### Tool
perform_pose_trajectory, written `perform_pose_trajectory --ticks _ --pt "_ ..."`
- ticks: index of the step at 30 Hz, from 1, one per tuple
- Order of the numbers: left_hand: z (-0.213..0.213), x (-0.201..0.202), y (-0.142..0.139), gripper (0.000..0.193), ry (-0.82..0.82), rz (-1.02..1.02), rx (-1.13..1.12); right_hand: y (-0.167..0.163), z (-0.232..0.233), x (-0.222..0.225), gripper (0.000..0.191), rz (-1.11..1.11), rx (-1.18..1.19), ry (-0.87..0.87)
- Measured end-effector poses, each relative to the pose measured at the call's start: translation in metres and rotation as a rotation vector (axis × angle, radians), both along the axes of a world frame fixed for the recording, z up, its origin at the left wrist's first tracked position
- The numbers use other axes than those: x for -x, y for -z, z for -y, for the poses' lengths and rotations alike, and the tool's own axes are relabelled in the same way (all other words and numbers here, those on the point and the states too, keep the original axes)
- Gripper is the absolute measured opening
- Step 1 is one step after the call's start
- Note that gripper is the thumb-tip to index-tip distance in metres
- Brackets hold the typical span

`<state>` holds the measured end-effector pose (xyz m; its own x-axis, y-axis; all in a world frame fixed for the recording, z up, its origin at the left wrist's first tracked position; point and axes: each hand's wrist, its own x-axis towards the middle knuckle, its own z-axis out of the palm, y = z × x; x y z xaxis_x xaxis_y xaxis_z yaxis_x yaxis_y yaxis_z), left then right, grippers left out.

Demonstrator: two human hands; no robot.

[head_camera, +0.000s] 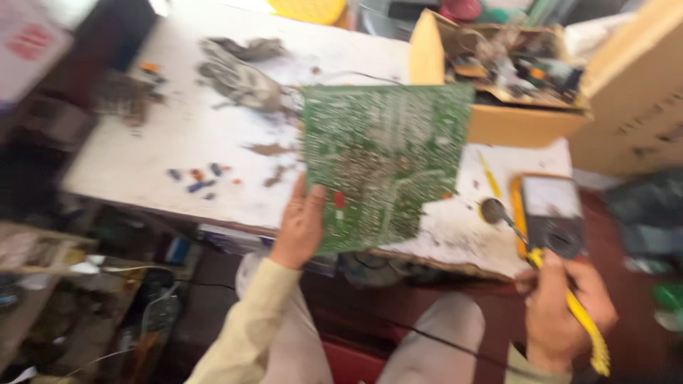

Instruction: The person sits at a cluttered repair bench holding a green circuit board on their lap and solders components on it with a soldering iron, periodically repositioning and flipping the board. They briefly lift and reposition a TV chassis with exposed wiring, then resume soldering the board and reach into a drawer under the bench.

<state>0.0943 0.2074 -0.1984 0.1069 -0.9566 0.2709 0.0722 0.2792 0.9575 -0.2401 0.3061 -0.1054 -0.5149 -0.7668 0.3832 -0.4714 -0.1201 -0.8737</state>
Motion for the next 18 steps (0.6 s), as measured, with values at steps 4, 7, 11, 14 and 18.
perform_pose_trajectory --ticks 4,7,11,14,18 --pt "-0.002 0.007 -0.025 0.046 0.032 -0.046 -0.006 0.023 0.002 -0.031 0.022 0.028 0.108 -0.249" --pt "-0.005 0.011 -0.040 0.045 0.059 -0.081 0.070 0.047 0.019 -0.068 0.020 0.882 0.116 -0.449" --pt "-0.009 0.013 -0.048 0.043 0.073 -0.100 0.080 0.058 0.035 -0.098 0.020 1.042 0.150 -0.543" --pt "-0.010 0.012 -0.047 0.043 0.082 -0.116 0.055 0.056 0.040 -0.105 0.020 1.061 0.110 -0.542" --pt "-0.009 0.011 -0.044 0.044 0.081 -0.115 0.038 0.053 0.041 -0.108 0.022 1.076 0.069 -0.554"
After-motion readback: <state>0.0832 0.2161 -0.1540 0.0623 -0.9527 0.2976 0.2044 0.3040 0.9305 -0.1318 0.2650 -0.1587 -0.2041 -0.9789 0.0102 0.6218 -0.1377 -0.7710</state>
